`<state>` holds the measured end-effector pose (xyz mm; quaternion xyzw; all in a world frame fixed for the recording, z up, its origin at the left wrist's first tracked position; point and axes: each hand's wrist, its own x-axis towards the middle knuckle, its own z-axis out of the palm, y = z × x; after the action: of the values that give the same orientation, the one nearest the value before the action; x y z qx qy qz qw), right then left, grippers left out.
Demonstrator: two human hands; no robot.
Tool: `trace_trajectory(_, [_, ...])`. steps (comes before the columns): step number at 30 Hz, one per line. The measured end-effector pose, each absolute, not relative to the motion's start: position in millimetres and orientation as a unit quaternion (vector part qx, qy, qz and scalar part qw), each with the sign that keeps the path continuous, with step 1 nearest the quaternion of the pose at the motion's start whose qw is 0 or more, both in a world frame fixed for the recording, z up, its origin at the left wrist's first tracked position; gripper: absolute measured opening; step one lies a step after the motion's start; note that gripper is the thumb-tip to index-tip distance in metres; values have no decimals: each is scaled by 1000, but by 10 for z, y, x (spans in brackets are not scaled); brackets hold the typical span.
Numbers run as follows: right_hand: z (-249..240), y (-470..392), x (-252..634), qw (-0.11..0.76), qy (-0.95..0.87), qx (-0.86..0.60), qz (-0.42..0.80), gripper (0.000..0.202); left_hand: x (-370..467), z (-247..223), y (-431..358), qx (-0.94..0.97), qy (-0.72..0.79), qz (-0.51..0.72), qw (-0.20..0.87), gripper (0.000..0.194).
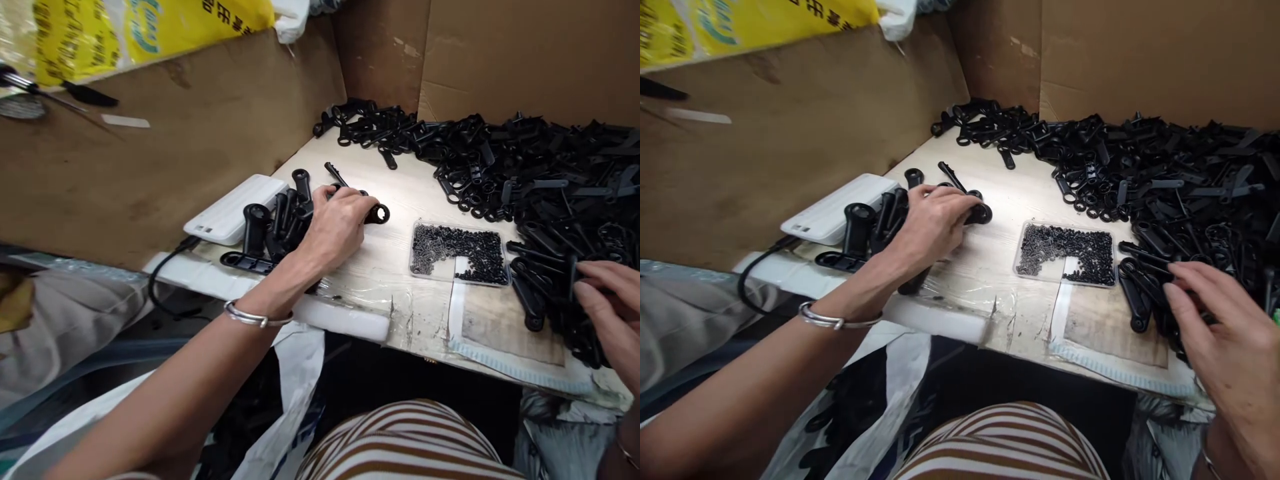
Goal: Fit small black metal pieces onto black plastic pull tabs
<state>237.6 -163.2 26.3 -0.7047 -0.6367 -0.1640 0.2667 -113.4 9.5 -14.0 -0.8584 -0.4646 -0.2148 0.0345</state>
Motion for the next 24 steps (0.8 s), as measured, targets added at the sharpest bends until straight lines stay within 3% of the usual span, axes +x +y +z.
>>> trace_trajectory(3, [256,-1514,2047,298,-693,-657,-16,21,-1016,-21,-81,-872,-422,-245,22,37])
trace_trajectory(7, [136,-1248,1848,236,-734,-627,110,21,-796,59,-462,-919,-339,-199,-14,48])
trace_trajectory(12, [56,-864,1666,111,-771,-619,100,22,-540,2,-816,-944,-271,-79,-169,41])
trace_trajectory(17, [60,-632,1483,-8,-773,-629,81,25,-448,-43,-842,-942,-263,-24,-209,32])
trace_trajectory(24, [-9,-554,1422,-27,-761,-644,71,19,-582,-43,-833,-918,-304,-79,-242,36])
